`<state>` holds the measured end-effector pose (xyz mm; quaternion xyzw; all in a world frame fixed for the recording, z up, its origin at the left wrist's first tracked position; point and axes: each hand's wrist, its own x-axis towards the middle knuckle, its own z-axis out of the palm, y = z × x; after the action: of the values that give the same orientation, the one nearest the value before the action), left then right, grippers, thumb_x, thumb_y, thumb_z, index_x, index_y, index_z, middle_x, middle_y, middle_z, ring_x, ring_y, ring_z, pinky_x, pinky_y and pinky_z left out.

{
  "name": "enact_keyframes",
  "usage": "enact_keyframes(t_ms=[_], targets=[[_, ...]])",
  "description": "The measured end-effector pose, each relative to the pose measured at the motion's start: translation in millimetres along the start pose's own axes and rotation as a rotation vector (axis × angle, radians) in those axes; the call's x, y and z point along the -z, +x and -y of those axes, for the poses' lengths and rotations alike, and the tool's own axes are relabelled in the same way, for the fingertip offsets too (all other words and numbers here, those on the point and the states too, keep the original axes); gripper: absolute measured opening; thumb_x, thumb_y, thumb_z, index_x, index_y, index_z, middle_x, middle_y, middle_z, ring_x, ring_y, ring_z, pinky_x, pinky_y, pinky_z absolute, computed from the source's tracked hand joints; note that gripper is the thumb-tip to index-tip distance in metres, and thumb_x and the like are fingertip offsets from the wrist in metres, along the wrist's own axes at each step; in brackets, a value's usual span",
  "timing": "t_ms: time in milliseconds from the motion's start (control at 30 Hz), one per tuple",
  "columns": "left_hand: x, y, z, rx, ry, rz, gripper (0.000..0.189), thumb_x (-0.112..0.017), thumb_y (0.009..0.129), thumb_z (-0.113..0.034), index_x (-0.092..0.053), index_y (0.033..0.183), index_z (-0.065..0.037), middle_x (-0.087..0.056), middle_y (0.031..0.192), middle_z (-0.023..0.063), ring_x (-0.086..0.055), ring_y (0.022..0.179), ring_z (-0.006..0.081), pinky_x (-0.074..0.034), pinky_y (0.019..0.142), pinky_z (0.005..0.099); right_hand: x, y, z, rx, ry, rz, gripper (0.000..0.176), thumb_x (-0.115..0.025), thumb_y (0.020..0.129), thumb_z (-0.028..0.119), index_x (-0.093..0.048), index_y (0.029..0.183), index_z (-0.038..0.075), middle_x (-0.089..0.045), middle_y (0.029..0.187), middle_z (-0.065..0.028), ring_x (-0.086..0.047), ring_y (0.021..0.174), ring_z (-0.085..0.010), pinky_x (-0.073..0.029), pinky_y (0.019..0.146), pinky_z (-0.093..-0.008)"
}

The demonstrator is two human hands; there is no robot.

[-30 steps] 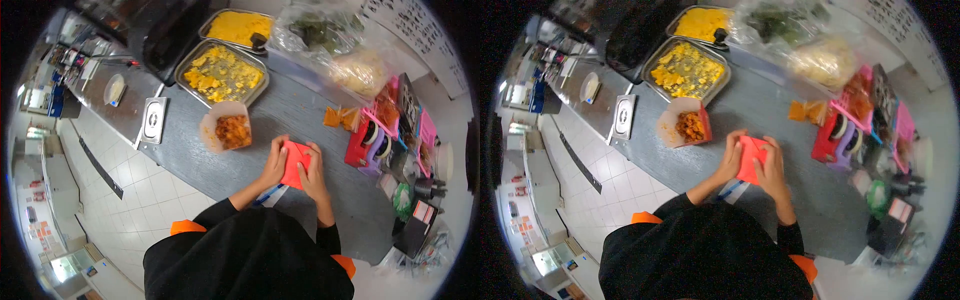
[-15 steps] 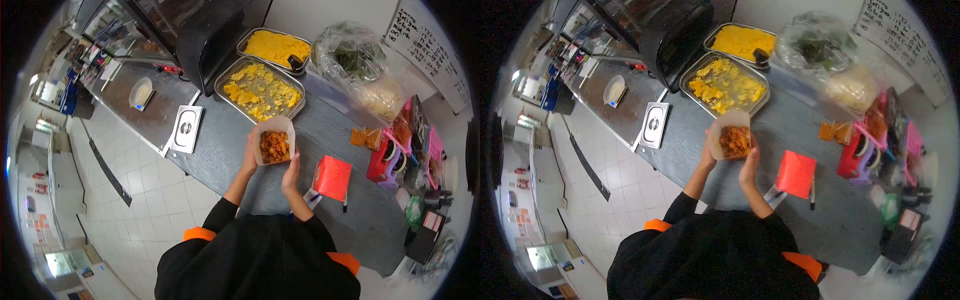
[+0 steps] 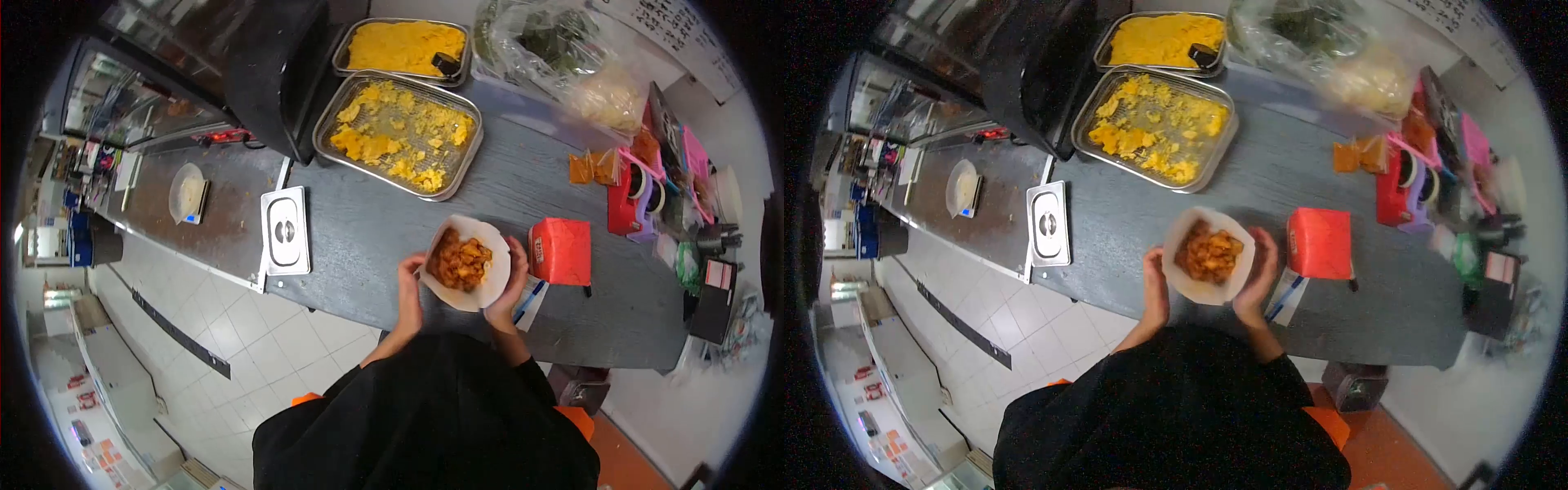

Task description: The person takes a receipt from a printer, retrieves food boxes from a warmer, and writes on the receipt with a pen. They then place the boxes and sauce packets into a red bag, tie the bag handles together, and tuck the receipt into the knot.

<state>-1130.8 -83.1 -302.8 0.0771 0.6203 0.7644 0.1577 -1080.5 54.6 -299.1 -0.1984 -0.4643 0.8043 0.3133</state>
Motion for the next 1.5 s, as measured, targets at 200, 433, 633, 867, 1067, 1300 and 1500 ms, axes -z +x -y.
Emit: enact_keyframes(t_ms=[200,433,633,867,1067,1300,1500], targets=[[-1.8,52.1,-36.3,0.068,-0.158,0.443,0.039,-0.052,0.075,-0.016,-0.035,0.109,-0.007,-0.034,0.120,0.0096,-0.030,0.113,0.0215,-0.023,0.093,0.0340,-0.9,2.4,11.1,-0.187,0.012,0.190,0.046,-0.042,0.079,0.018,-0.028,0.118,-0.002,-0.035,0.119,-0.0138,-0.034,0.110,-0.0214,-0.026,0.092,-0.0317],[5.3,75.6,-32.9,-0.027,0.029,0.755,0.022,-0.046,0.059,0.006,-0.054,0.076,-0.004,-0.036,0.118,0.0133,-0.029,0.114,0.0249,-0.021,0.094,0.0325,9.2,22.6,8.8,0.109,-0.308,0.439,0.022,-0.049,0.061,-0.003,-0.057,0.082,0.002,-0.044,0.109,-0.0155,-0.041,0.103,-0.0221,-0.029,0.088,-0.0322],[54.7,78.6,-69.3,-0.036,0.279,0.955,0.031,-0.050,0.064,-0.006,-0.057,0.094,-0.008,-0.028,0.125,0.0143,-0.024,0.117,0.0282,-0.017,0.096,0.0358,13.9,13.1,35.2,0.092,-0.501,0.484,0.017,-0.057,0.061,0.001,-0.060,0.077,0.004,-0.046,0.104,-0.0158,-0.043,0.099,-0.0256,-0.033,0.083,-0.0321],[-2.6,8.4,-34.4,0.011,0.142,0.357,0.054,-0.048,0.078,-0.018,-0.023,0.124,-0.005,-0.018,0.129,0.0147,-0.015,0.121,0.0270,-0.012,0.097,0.0363,-7.4,-14.6,35.2,0.278,-0.799,0.373,0.011,-0.064,0.060,0.004,-0.056,0.067,0.004,-0.038,0.088,-0.0079,-0.040,0.081,-0.0190,-0.033,0.068,-0.0266],[-10.5,18.8,-30.0,-0.073,0.232,0.229,0.040,-0.048,0.077,-0.011,-0.030,0.112,-0.005,-0.023,0.125,0.0163,-0.019,0.119,0.0242,-0.017,0.095,0.0343,-18.3,30.3,52.2,0.183,-0.972,0.721,0.028,-0.056,0.064,0.013,-0.051,0.090,0.007,-0.028,0.115,-0.0136,-0.028,0.109,-0.0270,-0.017,0.093,-0.0358],[-1.3,35.2,-30.0,0.135,-0.109,0.373,0.029,-0.050,0.075,-0.007,-0.033,0.098,-0.007,-0.029,0.119,0.0178,-0.027,0.112,0.0207,-0.023,0.091,0.0324,-4.6,40.9,28.9,-0.074,-0.240,0.717,0.027,-0.054,0.064,0.016,-0.044,0.087,0.006,-0.028,0.118,-0.0167,-0.027,0.112,-0.0274,-0.017,0.094,-0.0363],[-22.9,28.4,-35.5,-0.071,0.245,0.218,0.030,-0.047,0.075,-0.004,-0.031,0.099,-0.007,-0.030,0.118,0.0172,-0.027,0.113,0.0222,-0.022,0.092,0.0327,-19.3,35.7,34.3,0.118,-0.722,0.657,0.030,-0.059,0.057,0.003,-0.045,0.084,0.006,-0.037,0.111,-0.0158,-0.034,0.106,-0.0285,-0.026,0.089,-0.0355]])
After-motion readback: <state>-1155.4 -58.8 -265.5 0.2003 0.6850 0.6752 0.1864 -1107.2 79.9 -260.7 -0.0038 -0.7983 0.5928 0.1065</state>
